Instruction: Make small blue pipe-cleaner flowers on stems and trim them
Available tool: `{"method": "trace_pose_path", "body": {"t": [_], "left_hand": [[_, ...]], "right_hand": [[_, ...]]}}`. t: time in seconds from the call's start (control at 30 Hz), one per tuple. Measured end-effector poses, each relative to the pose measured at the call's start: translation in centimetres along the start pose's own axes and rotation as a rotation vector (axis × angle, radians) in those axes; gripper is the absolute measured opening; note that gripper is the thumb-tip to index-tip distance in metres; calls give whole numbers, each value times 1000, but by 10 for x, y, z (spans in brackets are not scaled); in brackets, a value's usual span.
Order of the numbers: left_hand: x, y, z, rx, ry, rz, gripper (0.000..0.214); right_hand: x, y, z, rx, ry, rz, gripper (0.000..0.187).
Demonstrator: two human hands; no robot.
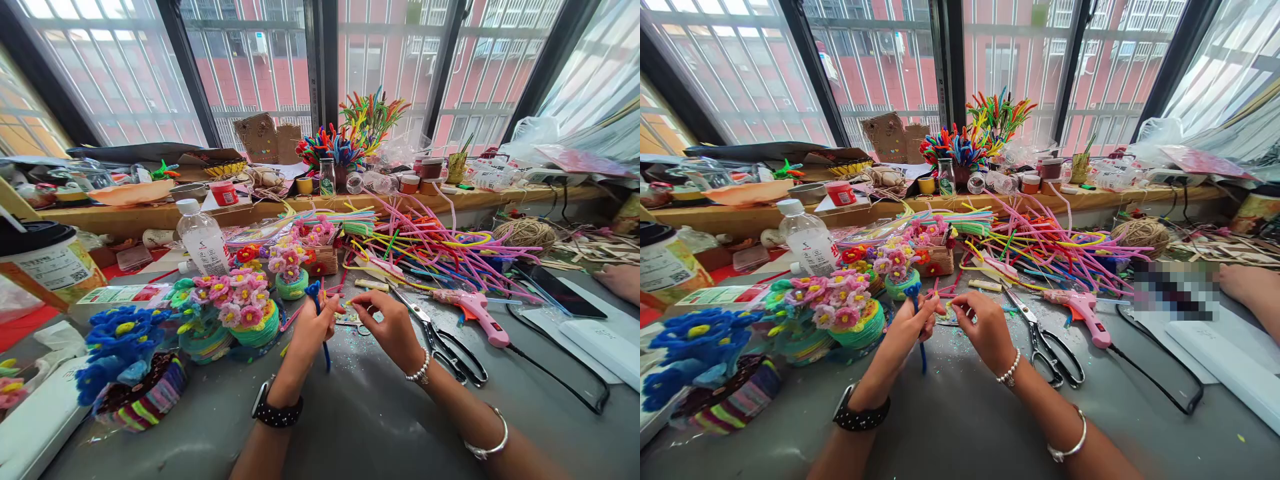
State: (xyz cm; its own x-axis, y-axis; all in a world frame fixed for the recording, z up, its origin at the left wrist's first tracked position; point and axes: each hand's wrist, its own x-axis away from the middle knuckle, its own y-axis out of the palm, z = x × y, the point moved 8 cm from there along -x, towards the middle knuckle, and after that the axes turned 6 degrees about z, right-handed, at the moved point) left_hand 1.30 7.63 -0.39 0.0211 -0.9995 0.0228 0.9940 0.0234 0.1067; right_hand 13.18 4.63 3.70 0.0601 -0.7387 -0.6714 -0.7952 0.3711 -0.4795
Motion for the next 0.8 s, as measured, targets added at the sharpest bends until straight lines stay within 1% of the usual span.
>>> {"method": "trace_pose_path", "body": {"t": [0.1, 0.17, 0.27, 0.47, 0.67, 0.8], "left_hand": [[5, 12, 0, 55, -44, -141, 29], [6, 13, 0, 75, -58, -158, 33], [6, 12, 0, 56, -61, -153, 38], [4, 6, 2, 17, -34, -86, 37], [1, 1, 10, -118, 136, -27, 24], [1, 0, 13, -194, 195, -1, 21]], "right_hand": [[2, -3, -7, 26, -102, 29, 11], [4, -2, -12, 45, -184, 24, 13], [6, -2, -15, 59, -248, 23, 15], [8, -4, -17, 45, -278, 16, 17], [7, -3, -17, 57, -260, 26, 14], [7, -3, -15, 107, -241, 41, 13]]}}
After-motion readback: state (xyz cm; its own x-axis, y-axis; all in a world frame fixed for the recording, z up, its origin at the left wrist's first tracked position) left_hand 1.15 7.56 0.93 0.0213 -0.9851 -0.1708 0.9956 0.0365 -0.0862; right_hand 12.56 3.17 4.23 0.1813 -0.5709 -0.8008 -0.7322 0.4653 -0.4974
